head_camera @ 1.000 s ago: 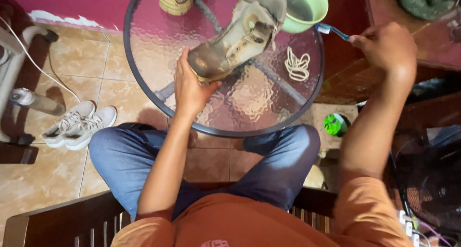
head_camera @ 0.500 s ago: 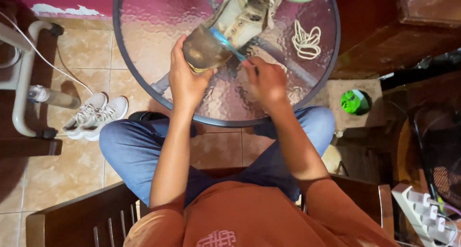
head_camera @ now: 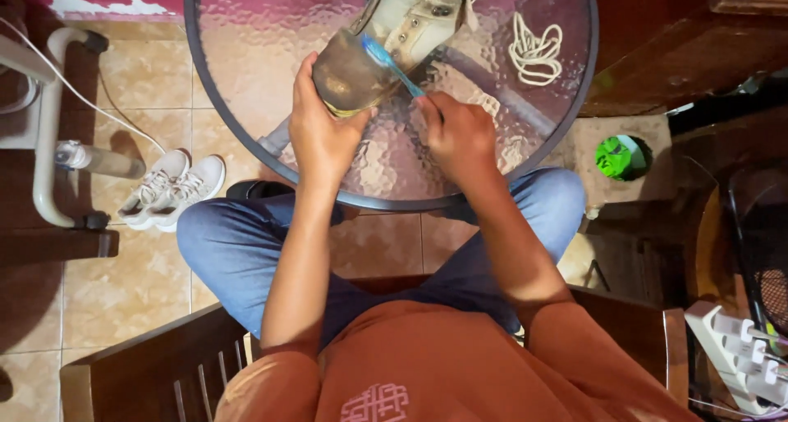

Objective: Cleaning the exterior and soles of work boots using a toothbrush and a bowl of cleaning solution.

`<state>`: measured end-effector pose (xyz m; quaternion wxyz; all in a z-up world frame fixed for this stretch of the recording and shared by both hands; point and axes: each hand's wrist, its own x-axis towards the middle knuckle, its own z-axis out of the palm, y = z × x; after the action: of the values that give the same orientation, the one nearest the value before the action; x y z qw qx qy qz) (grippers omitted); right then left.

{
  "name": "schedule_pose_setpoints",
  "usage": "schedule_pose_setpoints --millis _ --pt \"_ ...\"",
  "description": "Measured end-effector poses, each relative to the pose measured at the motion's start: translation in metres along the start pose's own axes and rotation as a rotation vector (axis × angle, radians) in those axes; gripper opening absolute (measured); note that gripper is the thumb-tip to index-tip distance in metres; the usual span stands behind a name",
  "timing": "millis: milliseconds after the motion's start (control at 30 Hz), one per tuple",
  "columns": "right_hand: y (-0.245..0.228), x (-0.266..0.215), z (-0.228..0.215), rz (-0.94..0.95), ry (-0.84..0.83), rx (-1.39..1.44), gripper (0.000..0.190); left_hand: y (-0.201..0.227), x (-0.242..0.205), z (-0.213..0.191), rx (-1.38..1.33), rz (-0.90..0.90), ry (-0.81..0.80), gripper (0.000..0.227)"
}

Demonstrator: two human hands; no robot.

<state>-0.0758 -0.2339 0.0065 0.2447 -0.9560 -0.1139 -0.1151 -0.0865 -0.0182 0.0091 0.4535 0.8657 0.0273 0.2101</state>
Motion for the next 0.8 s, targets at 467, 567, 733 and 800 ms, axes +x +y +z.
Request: schedule_pose_setpoints --millis 467,567,733,800 --pt "0.001 -0.012 0.005 0.034 -0.082 -0.058 0.035 -0.005 -0.001 0.005 0.034 -0.014 0.005 0.097" --pt "0.001 -0.007 0.022 -0.046 0.034 -0.062 0.035 -0.003 -0.001 0.003 0.045 -0.016 0.008 0.099" --pt "-0.012 -0.050 -0.018 0.083 -0.112 -0.040 0.033 -0.005 0.001 0.006 0.054 -0.045 0.007 0.101" --pt "-0.001 -0.058 -0.025 0.013 -0.090 -0.129 0.031 -0.005 0.001 0.005 0.064 -0.059 -0.002 0.101"
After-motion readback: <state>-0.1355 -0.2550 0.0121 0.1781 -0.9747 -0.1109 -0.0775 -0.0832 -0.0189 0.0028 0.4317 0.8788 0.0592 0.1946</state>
